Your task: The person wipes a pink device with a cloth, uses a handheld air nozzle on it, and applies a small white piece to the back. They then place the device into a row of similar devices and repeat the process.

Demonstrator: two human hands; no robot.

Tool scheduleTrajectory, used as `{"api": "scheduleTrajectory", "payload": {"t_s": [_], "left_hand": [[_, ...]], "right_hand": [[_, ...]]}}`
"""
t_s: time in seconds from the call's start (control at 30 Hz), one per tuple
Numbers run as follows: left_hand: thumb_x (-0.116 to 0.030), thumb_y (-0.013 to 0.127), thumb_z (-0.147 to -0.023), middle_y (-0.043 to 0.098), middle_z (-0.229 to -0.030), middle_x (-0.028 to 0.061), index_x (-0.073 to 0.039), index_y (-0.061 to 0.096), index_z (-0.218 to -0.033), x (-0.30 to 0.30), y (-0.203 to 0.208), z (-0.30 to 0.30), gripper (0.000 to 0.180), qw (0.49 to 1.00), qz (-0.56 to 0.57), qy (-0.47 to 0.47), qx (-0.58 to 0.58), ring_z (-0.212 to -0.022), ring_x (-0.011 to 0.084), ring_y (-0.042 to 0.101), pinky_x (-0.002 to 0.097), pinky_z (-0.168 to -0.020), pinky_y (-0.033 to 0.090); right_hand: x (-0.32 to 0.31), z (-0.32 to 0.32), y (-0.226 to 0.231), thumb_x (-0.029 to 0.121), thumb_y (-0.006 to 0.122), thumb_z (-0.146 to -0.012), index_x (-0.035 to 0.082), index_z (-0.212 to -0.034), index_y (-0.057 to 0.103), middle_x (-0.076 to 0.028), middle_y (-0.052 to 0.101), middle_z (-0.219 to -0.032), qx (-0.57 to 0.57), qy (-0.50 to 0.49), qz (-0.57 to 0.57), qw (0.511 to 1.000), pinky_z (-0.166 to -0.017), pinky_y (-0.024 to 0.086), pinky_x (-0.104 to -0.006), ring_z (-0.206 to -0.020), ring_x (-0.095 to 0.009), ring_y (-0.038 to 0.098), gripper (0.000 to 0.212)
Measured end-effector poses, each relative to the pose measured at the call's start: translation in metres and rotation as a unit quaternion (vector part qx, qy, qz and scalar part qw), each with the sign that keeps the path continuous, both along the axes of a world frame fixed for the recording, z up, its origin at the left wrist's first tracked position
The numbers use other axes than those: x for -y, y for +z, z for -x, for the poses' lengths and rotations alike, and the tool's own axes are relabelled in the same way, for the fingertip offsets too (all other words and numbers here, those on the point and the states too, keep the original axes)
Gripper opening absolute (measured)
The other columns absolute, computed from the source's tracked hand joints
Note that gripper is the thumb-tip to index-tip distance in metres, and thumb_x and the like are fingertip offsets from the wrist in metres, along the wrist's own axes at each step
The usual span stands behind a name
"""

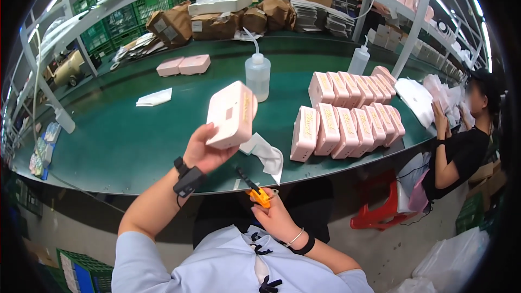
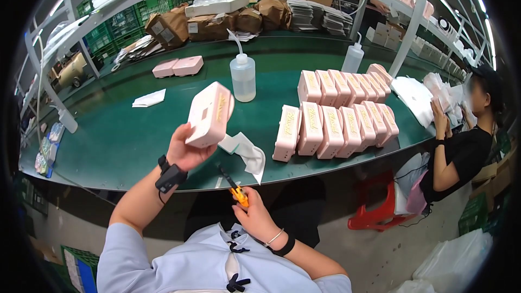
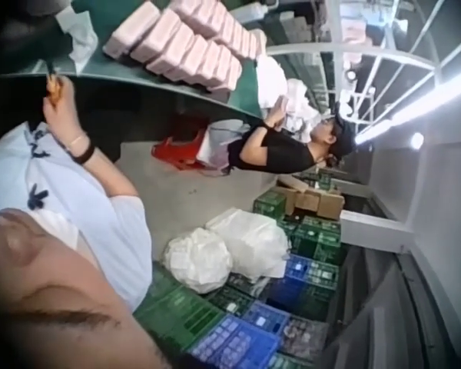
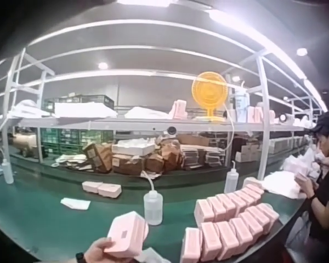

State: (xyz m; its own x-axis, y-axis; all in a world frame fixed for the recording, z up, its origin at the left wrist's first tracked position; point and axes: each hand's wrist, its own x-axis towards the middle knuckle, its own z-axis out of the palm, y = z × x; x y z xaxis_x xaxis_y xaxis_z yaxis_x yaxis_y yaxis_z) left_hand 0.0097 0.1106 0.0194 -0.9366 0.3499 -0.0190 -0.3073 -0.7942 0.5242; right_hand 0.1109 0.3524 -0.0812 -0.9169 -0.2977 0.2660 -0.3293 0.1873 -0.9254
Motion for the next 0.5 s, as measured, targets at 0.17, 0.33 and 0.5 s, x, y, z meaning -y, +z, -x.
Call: {"api": "scheduleTrajectory", "payload": {"t_s": [0.17, 0.33, 0.5], "left_hand": [[-0.038, 0.080, -0.082, 0.054, -0.142, 0.0108, -0.003, 0.041, -0.145, -0.011, -0.001, -0.029, 0.082, 0.999, 0.044, 0.021, -0.005, -0.130, 0.0289, 0.054, 0.0446, -0.109, 0.045], [-0.039, 0.079, -0.085, 0.055, -0.141, 0.0113, -0.004, 0.041, -0.145, -0.044, 0.027, -0.023, 0.079, 0.968, 0.137, -0.072, -0.199, -0.130, 0.0268, 0.054, 0.0429, -0.110, 0.044], [-0.034, 0.078, -0.087, 0.052, -0.143, 0.0143, -0.001, 0.034, -0.149, -0.101, 0.050, 0.002, 0.083, 0.935, 0.241, -0.077, -0.249, -0.131, 0.0263, 0.053, 0.0406, -0.110, 0.043]], "right_hand": [[-0.049, -0.007, 0.030, 0.008, 0.058, -0.099, -0.002, -0.120, 0.055, -0.011, 0.063, -0.112, 0.095, -0.010, -0.020, 0.995, -0.081, 0.054, -0.0297, -0.090, -0.016, 0.065, 0.023], [-0.056, 0.013, 0.119, 0.018, 0.061, -0.099, -0.001, -0.139, 0.044, -0.011, 0.062, -0.125, -0.046, -0.057, 0.262, 0.962, -0.098, 0.048, -0.0327, -0.113, -0.018, 0.061, 0.048], [-0.045, 0.057, 0.155, 0.016, 0.066, -0.096, -0.001, -0.142, 0.044, -0.011, 0.061, -0.128, -0.006, -0.017, 0.332, 0.943, -0.103, 0.045, -0.0329, -0.116, -0.016, 0.058, 0.054]]}}
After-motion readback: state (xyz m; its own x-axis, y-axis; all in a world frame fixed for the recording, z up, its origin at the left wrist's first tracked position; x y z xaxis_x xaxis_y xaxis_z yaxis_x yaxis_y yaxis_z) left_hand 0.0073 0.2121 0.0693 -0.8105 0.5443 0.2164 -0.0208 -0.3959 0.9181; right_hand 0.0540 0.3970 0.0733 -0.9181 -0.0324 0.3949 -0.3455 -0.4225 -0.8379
